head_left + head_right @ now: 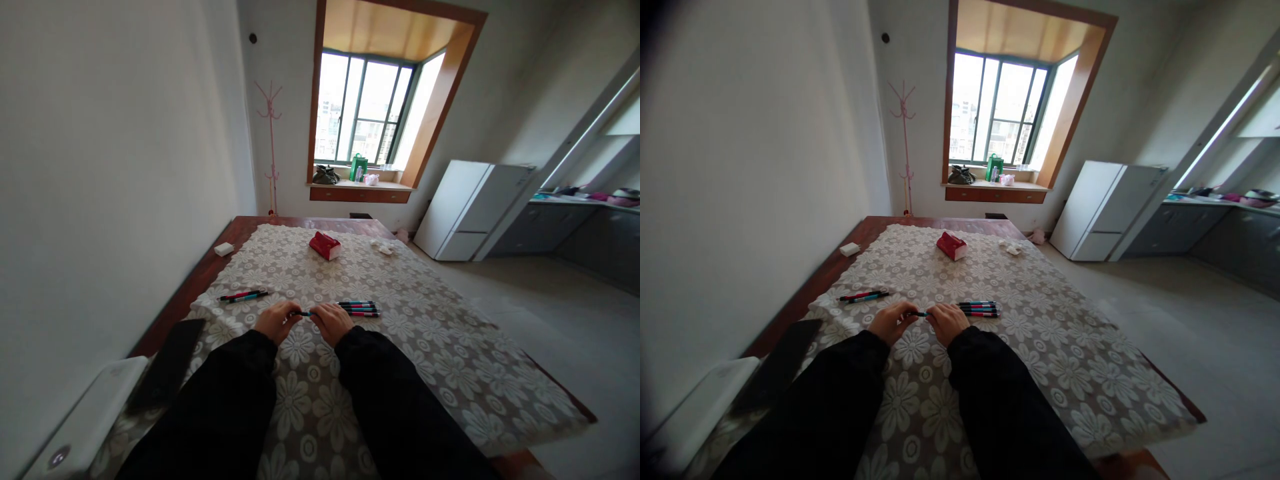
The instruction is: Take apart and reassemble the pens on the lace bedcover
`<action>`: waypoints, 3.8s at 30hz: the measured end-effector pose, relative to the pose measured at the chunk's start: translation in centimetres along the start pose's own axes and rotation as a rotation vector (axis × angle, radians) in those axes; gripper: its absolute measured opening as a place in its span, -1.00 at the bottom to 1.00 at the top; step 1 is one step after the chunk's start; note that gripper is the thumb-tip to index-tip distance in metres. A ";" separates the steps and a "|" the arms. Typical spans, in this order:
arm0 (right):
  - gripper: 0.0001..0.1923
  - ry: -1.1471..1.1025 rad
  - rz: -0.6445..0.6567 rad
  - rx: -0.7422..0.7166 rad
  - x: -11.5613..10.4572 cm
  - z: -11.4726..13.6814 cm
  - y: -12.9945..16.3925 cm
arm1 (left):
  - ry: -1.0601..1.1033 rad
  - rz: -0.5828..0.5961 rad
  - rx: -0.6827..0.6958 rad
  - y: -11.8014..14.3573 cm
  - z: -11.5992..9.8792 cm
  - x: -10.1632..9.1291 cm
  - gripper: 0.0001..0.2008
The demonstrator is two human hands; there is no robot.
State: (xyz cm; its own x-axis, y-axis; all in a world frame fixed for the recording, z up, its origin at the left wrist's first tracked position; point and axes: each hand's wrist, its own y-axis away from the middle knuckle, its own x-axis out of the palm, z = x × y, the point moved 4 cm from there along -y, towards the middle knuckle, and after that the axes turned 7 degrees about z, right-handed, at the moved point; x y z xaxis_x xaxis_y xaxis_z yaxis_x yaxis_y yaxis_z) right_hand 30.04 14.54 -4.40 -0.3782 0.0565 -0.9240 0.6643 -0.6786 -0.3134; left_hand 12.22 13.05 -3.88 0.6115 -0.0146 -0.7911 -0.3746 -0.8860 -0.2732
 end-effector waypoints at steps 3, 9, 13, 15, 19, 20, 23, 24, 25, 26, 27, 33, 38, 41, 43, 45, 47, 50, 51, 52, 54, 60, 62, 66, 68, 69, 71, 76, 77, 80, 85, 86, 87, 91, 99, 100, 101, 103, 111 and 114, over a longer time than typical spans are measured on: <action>-0.90 0.031 0.051 -0.017 0.1 0.2 -0.1 | -0.107 0.022 -0.064 0.2 -0.5 -0.2 -0.72; -0.89 0.117 0.095 -0.023 0.3 0.6 -0.1 | -0.133 0.081 -0.118 0.2 -0.9 0.0 -0.52; -0.87 0.107 0.116 0.013 0.2 0.8 -0.1 | -0.089 0.091 -0.088 0.1 -0.6 0.4 -0.53; -0.86 0.100 0.117 0.035 0.2 0.7 0.0 | -0.100 0.083 -0.054 0.1 -0.7 0.4 -0.64; -0.87 0.092 0.126 0.019 0.4 0.7 -0.1 | -0.143 0.103 -0.019 0.2 -1.3 0.1 -0.76; -0.87 0.093 0.132 0.011 0.5 0.7 -0.2 | -0.160 0.113 -0.020 0.2 -1.4 0.1 -0.77; -0.87 0.107 0.156 -0.013 0.7 0.8 -0.3 | -0.205 0.147 -0.045 0.2 -1.5 0.0 -0.76; -0.86 0.115 0.163 -0.022 0.7 0.9 -0.4 | -0.211 0.163 -0.058 0.3 -1.4 0.0 -0.75; -0.86 0.124 0.169 -0.031 0.8 0.9 -0.4 | -0.214 0.178 -0.069 0.3 -1.4 0.1 -0.73; -0.85 0.133 0.172 -0.039 0.8 0.9 -0.4 | -0.213 0.189 -0.080 0.3 -1.2 0.2 -0.71; -0.85 0.142 0.174 -0.047 0.9 0.9 -0.4 | -0.211 0.198 -0.087 0.3 -1.1 0.3 -0.69; -0.81 0.187 0.196 -0.080 1.2 1.0 -0.4 | -0.161 0.215 -0.162 0.1 -0.2 0.9 -0.47; -0.82 0.162 0.190 -0.060 0.8 1.3 -0.3 | -0.138 0.187 -0.131 0.5 -0.9 -0.3 -0.47; -0.84 0.124 0.191 -0.013 0.6 1.2 -0.2 | -0.213 0.026 -0.220 2.7 0.0 -3.8 -0.60; -0.85 0.092 0.180 -0.012 0.5 1.2 -0.1 | -0.322 -0.087 -0.416 5.2 1.8 -6.8 -0.69; -0.86 0.061 0.171 -0.019 0.5 1.2 -0.1 | -0.505 -0.126 -0.591 8.1 3.7 -9.5 -0.76; -0.85 0.041 0.172 -0.017 0.6 1.2 -0.1 | -0.645 -0.107 -0.762 10.7 5.8 -11.4 -0.62; -0.84 0.018 0.183 -0.027 0.6 1.2 -0.1 | -0.647 -0.043 -0.914 13.2 8.4 -12.5 -0.49; -0.84 0.012 0.186 -0.031 0.6 1.3 -0.1 | -0.621 -0.020 -0.918 13.5 8.9 -12.5 -0.47; -0.84 0.007 0.188 -0.035 0.6 1.3 -0.1 | -0.599 0.005 -0.912 13.6 9.3 -12.4 -0.46; -0.85 0.003 0.192 -0.043 0.6 1.3 0.0 | -0.579 0.027 -0.901 13.6 9.7 -12.2 -0.46; -0.85 -0.013 0.207 -0.067 0.6 1.4 0.0 | -0.659 -0.027 -0.932 12.9 8.7 -12.0 -0.51; -0.85 -0.013 0.209 -0.062 0.6 1.4 -0.1 | -0.690 -0.010 -0.940 12.6 8.5 -12.0 -0.51; -0.84 -0.018 0.211 -0.055 0.4 1.4 0.0 | -0.649 0.074 -0.979 12.4 9.0 -12.2 -0.49; -0.84 -0.019 0.209 -0.062 0.3 1.4 0.0 | -0.608 0.116 -1.004 12.3 9.2 -12.3 -0.44; -0.83 -0.019 0.207 -0.067 0.2 1.4 0.1 | -0.602 0.117 -0.992 12.1 9.1 -12.4 -0.42; -0.83 -0.018 0.202 -0.069 0.0 1.5 0.1 | -0.609 0.080 -0.873 11.1 7.8 -12.1 -0.42; -0.80 -0.017 0.204 -0.005 -0.2 1.4 0.1 | -0.368 0.065 -0.263 5.4 0.3 -8.1 -0.69; -0.79 -0.018 0.206 0.012 -0.2 1.3 0.1 | -0.308 0.103 -0.193 4.2 -1.1 -6.9 -0.70; -0.79 -0.026 0.206 0.050 -0.1 1.0 0.1 | -0.217 0.202 -0.064 1.2 -3.8 -3.5 -0.76; -0.80 -0.006 0.224 0.099 0.1 0.4 0.2 | -0.195 0.149 -0.104 -0.1 -2.7 -0.3 -0.85; -0.81 0.001 0.231 0.097 0.1 0.4 0.2 | -0.204 0.144 -0.118 0.0 -2.2 0.0 -0.83; -0.82 0.005 0.235 0.090 0.1 0.4 0.2 | -0.210 0.148 -0.126 0.2 -1.8 0.3 -0.78; -0.80 0.002 0.206 0.073 0.2 0.6 0.2 | -0.168 0.114 -0.099 0.6 -1.3 0.3 -0.67; -0.75 -0.023 0.164 0.021 0.1 0.8 0.3 | -0.099 0.081 -0.083 0.8 -1.2 0.3 -0.80; -0.75 -0.023 0.159 0.012 0.0 0.8 0.3 | -0.103 0.087 -0.090 0.8 -1.1 0.3 -0.74; -0.75 -0.022 0.152 0.003 -0.1 0.9 0.3 | -0.106 0.092 -0.092 0.8 -1.0 0.4 -0.69; -0.77 -0.019 0.139 -0.016 -0.3 1.0 0.2 | -0.109 0.088 -0.092 0.8 -1.0 0.4 -0.64; -0.80 -0.016 0.116 -0.007 -0.1 0.7 0.1 | -0.079 0.033 -0.103 0.9 -1.4 -0.1 -0.84; -0.81 -0.023 0.114 -0.015 0.0 0.7 0.2 | -0.110 0.039 -0.117 0.9 -0.9 0.0 -0.77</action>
State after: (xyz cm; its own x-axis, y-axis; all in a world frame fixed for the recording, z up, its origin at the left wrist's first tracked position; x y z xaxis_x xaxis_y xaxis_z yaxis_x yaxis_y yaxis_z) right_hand 29.71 13.91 -4.28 -0.3140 -0.0376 -0.9487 0.7133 -0.6687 -0.2096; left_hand 12.56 11.85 -3.61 0.5154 -0.0051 -0.8569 -0.3095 -0.9336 -0.1805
